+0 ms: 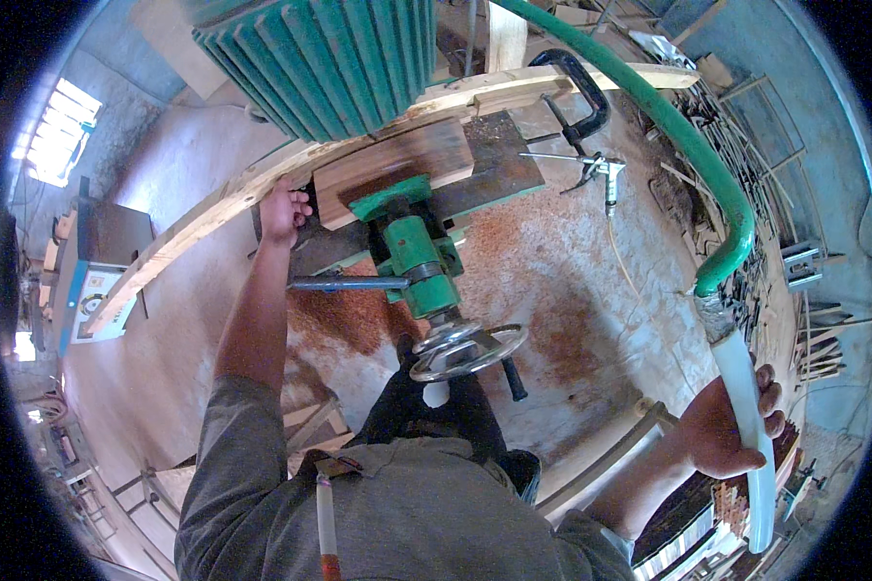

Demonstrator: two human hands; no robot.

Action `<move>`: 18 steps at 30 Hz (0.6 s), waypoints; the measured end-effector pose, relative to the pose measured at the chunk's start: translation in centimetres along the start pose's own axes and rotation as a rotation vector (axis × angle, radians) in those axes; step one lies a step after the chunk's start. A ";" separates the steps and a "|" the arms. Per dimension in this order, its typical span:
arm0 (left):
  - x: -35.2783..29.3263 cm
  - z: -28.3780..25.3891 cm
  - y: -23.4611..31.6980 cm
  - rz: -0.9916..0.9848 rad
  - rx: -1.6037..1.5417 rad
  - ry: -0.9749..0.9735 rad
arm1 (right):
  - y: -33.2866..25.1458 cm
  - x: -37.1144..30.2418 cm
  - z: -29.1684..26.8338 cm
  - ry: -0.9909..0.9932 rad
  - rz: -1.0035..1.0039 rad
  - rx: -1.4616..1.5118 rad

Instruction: The person repeatedly picks up wooden planks from a stack, places them under a drill press, and drills holes into them. After drilling, the person removes the plank and places it on a separate stack of finished pieces. This cycle is repeated for multiple planks.

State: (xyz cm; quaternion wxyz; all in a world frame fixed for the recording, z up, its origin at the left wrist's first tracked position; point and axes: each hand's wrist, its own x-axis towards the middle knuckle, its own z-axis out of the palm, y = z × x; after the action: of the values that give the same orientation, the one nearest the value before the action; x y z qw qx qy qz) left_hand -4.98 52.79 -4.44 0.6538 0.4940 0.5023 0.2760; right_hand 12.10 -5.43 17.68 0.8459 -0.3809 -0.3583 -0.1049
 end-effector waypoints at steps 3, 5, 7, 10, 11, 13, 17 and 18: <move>0.0 0.1 0.1 0.004 -0.002 -0.011 | 0.3 -1.4 -0.4 0.080 0.009 -0.040; 0.1 0.0 0.1 -0.009 0.009 -0.014 | 0.8 -2.7 -0.5 0.156 0.003 -0.040; 0.2 0.0 0.1 -0.024 0.030 -0.002 | 1.6 -4.3 -0.8 0.145 0.035 -0.071; 0.1 -0.1 0.1 -0.015 0.024 -0.007 | 2.6 -6.4 -1.7 0.067 0.122 -0.105; 0.1 -0.1 0.2 -0.030 0.022 -0.002 | 2.5 -6.4 -1.9 0.118 0.119 -0.071; 0.1 0.1 0.3 -0.059 0.023 -0.006 | 1.8 -5.4 -1.8 0.129 0.087 -0.044; -0.2 0.2 0.6 -0.029 0.045 -0.040 | -1.9 2.9 2.6 0.124 0.001 0.122; -0.3 0.2 0.6 -0.019 0.041 -0.045 | -2.9 6.6 4.6 -0.018 0.020 0.155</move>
State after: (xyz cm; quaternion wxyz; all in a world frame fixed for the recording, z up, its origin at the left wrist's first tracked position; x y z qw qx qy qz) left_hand -4.86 52.70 -3.79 0.6573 0.5087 0.4976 0.2481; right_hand 13.13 -3.42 25.93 0.8705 -0.3187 -0.3693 -0.0649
